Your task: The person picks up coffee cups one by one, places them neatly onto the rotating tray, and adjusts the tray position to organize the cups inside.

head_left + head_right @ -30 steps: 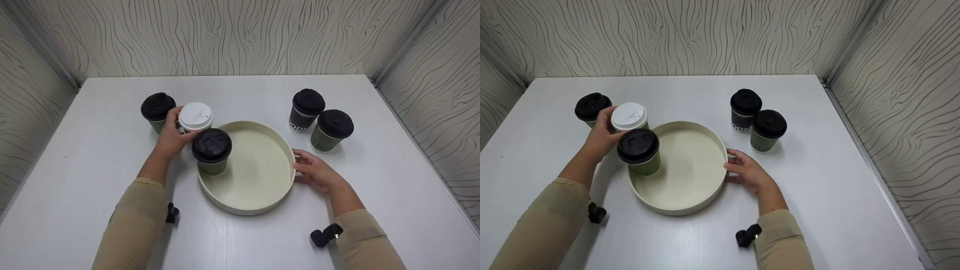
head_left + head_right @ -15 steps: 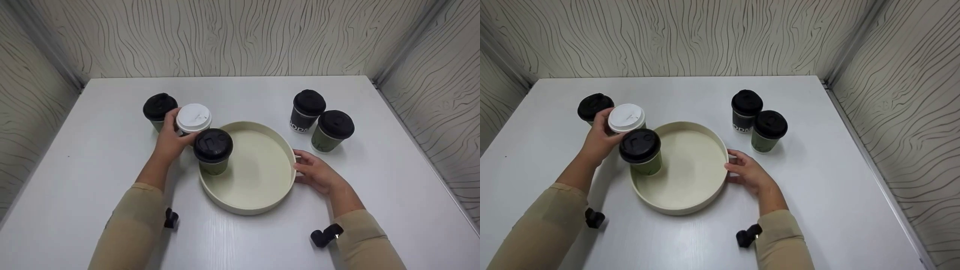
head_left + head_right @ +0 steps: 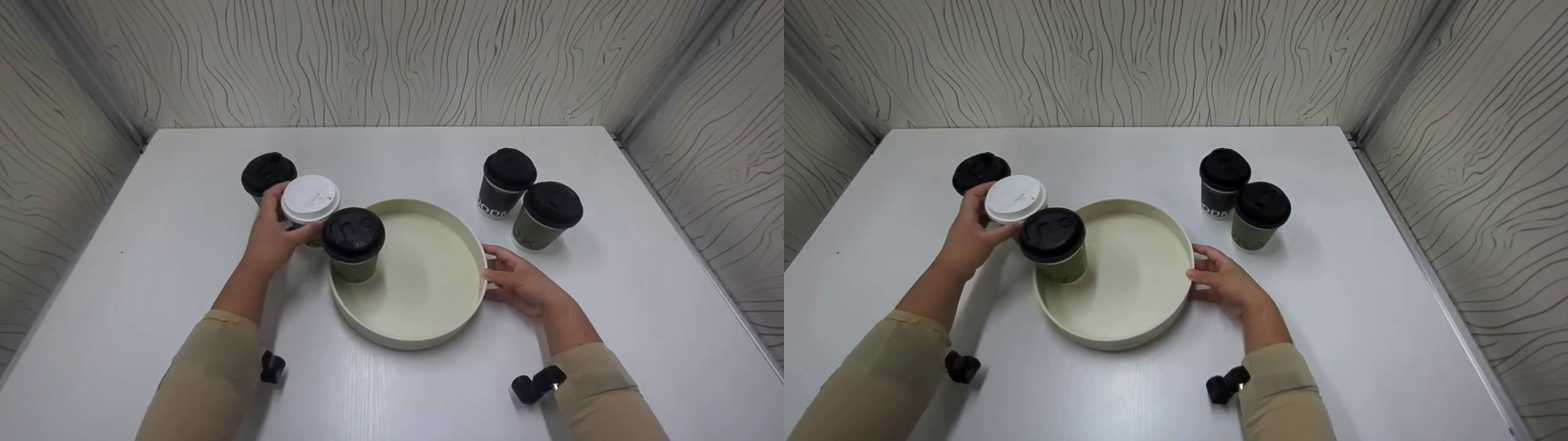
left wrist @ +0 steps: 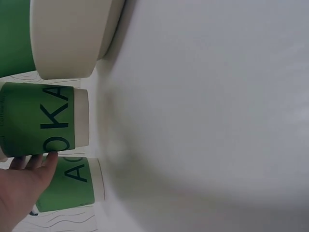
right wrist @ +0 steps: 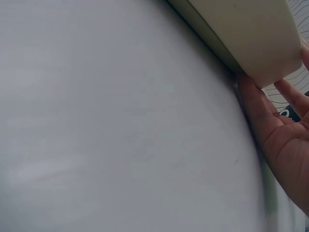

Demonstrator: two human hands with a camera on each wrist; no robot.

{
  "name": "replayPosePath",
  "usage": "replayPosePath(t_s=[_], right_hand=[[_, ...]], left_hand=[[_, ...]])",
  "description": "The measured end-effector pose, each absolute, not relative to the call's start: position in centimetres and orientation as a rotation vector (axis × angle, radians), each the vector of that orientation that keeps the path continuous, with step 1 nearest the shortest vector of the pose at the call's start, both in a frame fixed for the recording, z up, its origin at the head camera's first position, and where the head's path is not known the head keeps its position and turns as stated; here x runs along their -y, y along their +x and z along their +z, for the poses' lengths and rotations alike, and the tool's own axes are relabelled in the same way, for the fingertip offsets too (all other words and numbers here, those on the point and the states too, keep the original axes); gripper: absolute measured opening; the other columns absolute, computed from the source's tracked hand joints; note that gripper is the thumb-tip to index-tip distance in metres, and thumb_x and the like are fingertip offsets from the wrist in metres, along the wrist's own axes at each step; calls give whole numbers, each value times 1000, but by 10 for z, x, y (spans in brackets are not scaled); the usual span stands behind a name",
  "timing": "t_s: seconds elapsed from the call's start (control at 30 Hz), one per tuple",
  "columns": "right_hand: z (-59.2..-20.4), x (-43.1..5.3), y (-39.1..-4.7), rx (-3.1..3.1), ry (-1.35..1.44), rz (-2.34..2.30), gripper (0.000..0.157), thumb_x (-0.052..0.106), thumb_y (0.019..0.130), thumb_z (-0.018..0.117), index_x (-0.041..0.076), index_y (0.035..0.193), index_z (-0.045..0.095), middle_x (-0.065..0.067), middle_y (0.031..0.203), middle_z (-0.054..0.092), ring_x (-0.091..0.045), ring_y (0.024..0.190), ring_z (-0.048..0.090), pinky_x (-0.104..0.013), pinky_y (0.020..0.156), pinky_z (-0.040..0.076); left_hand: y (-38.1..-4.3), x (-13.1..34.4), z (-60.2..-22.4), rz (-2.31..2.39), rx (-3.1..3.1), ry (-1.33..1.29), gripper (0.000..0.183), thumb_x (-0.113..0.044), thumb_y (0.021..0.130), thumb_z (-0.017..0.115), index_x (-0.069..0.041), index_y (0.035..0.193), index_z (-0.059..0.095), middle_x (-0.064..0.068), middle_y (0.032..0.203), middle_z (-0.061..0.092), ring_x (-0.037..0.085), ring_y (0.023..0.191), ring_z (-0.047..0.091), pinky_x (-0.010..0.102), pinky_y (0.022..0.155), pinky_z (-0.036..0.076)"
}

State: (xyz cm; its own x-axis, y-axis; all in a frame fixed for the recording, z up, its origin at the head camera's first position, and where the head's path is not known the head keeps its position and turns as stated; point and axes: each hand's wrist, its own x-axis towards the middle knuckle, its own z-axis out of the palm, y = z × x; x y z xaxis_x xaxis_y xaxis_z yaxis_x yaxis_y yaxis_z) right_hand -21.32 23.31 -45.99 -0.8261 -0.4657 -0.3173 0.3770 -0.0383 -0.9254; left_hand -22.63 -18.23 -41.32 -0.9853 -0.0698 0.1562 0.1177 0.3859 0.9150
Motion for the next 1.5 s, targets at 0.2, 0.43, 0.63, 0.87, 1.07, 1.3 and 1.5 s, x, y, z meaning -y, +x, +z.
replayPosePath(t_s=[0.2,0.43,0.63,0.87,1.07,1.3,1.5], right_hand=[[-455,-235,-215,-1695,-100,-1849,64,1,89,54,8,143,22,-16,115,47,-24,103,55,-45,92,45],[-452,-235,-214,-1745,-118,-1772,72,-1,86,57,11,145,18,-18,116,48,-24,98,59,-42,88,48],[-451,-235,-212,-1709,-122,-1768,79,0,83,61,10,145,14,-17,115,48,-26,97,59,-46,88,47],[-451,-236,-210,-1664,-123,-1757,83,-2,81,63,4,144,11,-18,114,50,-27,100,59,-46,90,46],[-451,-237,-210,-1663,-142,-1716,83,-2,79,65,1,144,12,-16,112,54,-27,99,60,-47,90,45],[-451,-241,-210,-1717,-171,-1650,81,1,80,66,1,143,15,-14,109,59,-26,97,62,-45,86,49],[-452,-245,-213,-1741,-156,-1679,74,7,85,63,0,142,17,-17,116,57,-26,101,60,-42,87,48]], left_hand=[[-222,188,-410,-1596,2504,-34,84,-23,70,79,-14,137,28,8,140,37,20,129,34,38,107,26],[-215,191,-406,-1585,2532,-11,87,-30,71,78,-15,139,25,7,141,35,23,129,35,39,106,29],[-213,195,-402,-1590,2541,9,88,-29,71,78,-17,139,24,6,142,34,25,130,34,41,106,29],[-212,199,-400,-1632,2509,-2,86,-25,72,78,-17,139,25,6,141,33,26,131,32,43,107,28],[-210,200,-398,-1628,2518,0,86,-28,72,78,-18,139,25,5,140,34,27,130,33,44,106,28],[-210,200,-398,-1631,2514,-4,85,-30,72,78,-19,138,26,5,140,34,28,129,35,45,105,30],[-211,201,-398,-1602,2527,1,86,-28,72,78,-18,139,24,6,139,35,27,128,36,44,105,30]])
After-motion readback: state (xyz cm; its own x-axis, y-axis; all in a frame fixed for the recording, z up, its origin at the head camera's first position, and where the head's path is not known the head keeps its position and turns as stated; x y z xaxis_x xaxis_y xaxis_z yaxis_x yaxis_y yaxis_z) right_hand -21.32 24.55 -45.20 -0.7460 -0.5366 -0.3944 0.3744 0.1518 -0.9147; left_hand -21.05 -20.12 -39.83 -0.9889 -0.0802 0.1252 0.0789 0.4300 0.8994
